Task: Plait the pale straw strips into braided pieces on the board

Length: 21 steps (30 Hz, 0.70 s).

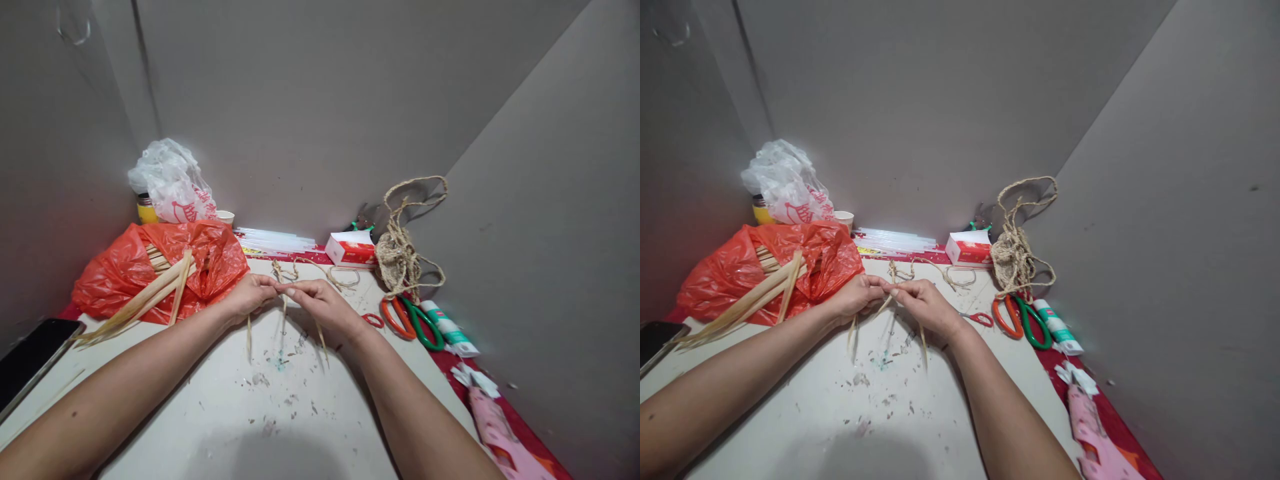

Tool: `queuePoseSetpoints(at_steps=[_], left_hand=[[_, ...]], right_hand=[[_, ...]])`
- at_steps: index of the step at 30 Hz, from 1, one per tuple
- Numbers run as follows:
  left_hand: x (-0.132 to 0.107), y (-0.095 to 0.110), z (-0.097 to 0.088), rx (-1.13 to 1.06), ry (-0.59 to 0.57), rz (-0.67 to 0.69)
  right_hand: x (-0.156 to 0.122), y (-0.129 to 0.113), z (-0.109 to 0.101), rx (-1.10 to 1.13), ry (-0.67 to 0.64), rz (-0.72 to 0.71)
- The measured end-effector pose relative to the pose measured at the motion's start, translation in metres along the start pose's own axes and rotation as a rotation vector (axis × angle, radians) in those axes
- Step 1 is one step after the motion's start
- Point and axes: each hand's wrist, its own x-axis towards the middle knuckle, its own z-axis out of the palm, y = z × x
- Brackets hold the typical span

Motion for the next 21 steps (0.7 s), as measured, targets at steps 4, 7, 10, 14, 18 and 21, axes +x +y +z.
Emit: queuePoseSetpoints(at_steps=[4,7,10,14,18,21], left_hand=[[0.004,-0.002,-0.005,-0.117,-0.089,-0.047],[0.007,-0.003,-0.01,-0.197,-0.132,-0.078],[0.008,-0.003,-0.013,-0.242,-0.141,-0.123],[0.008,0.0,-0.014,-0.273,-0.14,-0.161],[0.007,0.003,-0.013,-0.265,-0.12,-0.163],[0.006,0.004,-0.011,-0.227,-0.106,-0.155]], right_hand=[[0.001,0.0,0.001,-0.021,0.043,-0.039],[0.001,0.0,0.005,-0.059,0.1,-0.094],[0.0,0.001,0.009,-0.226,0.097,-0.159],[-0.004,0.0,0.007,-0.471,0.076,-0.184],[-0.007,-0.005,0.003,-0.531,0.047,-0.186],[-0.008,-0.009,-0.001,-0.478,0.007,-0.167]])
